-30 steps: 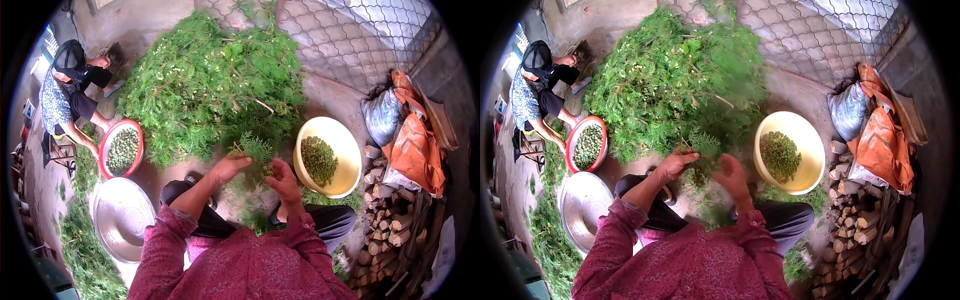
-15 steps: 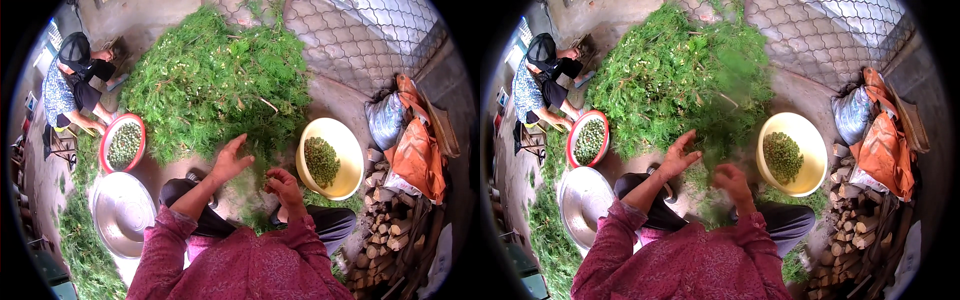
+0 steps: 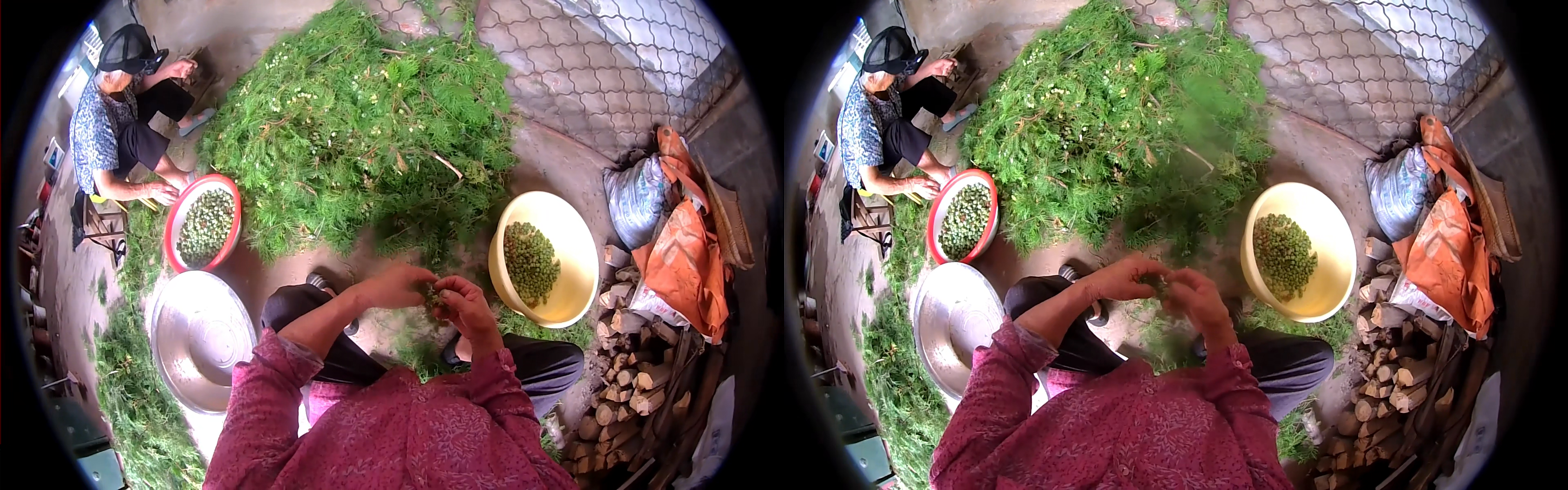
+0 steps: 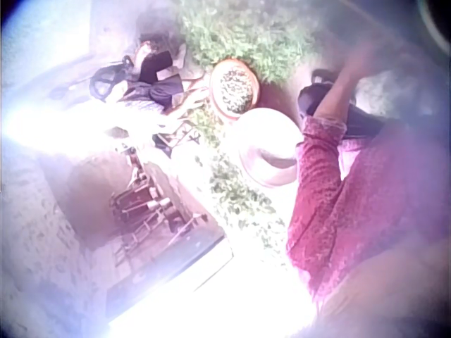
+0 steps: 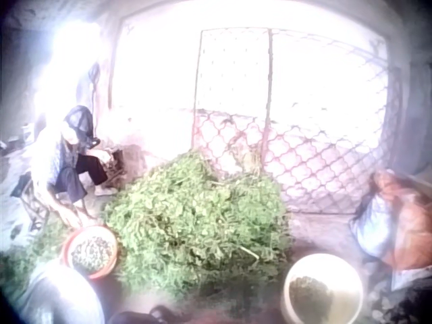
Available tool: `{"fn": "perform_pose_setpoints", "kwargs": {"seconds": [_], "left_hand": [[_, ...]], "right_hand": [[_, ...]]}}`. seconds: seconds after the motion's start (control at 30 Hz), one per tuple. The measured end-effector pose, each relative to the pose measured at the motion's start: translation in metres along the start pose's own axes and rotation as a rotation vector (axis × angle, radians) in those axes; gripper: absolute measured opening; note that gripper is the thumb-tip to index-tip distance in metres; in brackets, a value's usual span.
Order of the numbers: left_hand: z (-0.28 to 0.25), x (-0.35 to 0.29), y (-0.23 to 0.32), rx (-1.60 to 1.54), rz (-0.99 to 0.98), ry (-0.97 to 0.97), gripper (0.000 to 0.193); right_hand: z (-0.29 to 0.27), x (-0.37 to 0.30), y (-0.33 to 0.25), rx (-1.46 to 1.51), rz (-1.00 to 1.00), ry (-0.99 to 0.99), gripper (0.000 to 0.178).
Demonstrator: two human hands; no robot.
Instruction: The person picks up a branch from a pile of greenery, plucks small green berries from it by hand, and drops them into a yellow bowl.
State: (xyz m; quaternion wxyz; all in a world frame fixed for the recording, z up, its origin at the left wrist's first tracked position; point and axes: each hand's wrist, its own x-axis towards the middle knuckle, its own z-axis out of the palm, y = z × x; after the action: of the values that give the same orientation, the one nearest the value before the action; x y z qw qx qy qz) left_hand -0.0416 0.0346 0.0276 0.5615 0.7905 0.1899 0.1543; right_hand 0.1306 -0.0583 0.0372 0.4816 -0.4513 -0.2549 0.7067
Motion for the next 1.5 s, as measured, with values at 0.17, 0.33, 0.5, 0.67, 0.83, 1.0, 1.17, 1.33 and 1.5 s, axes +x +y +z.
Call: {"fn": "perform_pose_setpoints", "kwargs": {"seconds": [0.17, 0.33, 0.5, 0.67, 0.83, 1.0, 1.17, 1.33, 1.5], "left_hand": [[0.004, -0.001, -0.010, -0.123, -0.098, -0.009, 0.021], [0.006, -0.001, -0.015, -0.165, -0.190, -0.003, 0.014], [0.004, 0.000, -0.012, -0.334, -0.249, -0.032, 0.009], [0.003, -0.002, -0.011, -0.469, -0.295, -0.058, 0.007], [0.000, -0.002, -0.013, -0.514, -0.325, -0.102, 0.020], [0.001, -0.004, -0.009, -0.621, -0.349, -0.085, 0.014], [-0.001, -0.008, -0.004, -0.815, -0.400, -0.052, 0.010], [-0.003, -0.011, 0.002, -0.839, -0.366, -0.073, 0.010], [-0.005, -0.016, 0.009, -0.860, -0.346, -0.061, 0.011]], "right_hand": [[-0.001, 0.002, 0.004, 0.017, 0.019, -0.011, 0.013], [-0.001, 0.007, 0.008, 0.079, 0.033, -0.001, 0.014], [-0.004, 0.005, 0.003, 0.131, 0.049, 0.000, 0.019], [-0.003, 0.003, 0.000, -0.057, 0.023, -0.064, 0.014], [0.002, 0.004, -0.006, -0.306, -0.024, -0.112, 0.015], [0.003, 0.005, -0.001, -0.180, 0.032, -0.015, 0.012], [0.008, 0.003, -0.005, -0.222, 0.030, -0.070, 0.008], [0.012, 0.002, -0.009, -0.211, 0.062, -0.088, 0.007], [0.023, -0.002, -0.011, -0.031, 0.074, -0.076, 0.008]]}}
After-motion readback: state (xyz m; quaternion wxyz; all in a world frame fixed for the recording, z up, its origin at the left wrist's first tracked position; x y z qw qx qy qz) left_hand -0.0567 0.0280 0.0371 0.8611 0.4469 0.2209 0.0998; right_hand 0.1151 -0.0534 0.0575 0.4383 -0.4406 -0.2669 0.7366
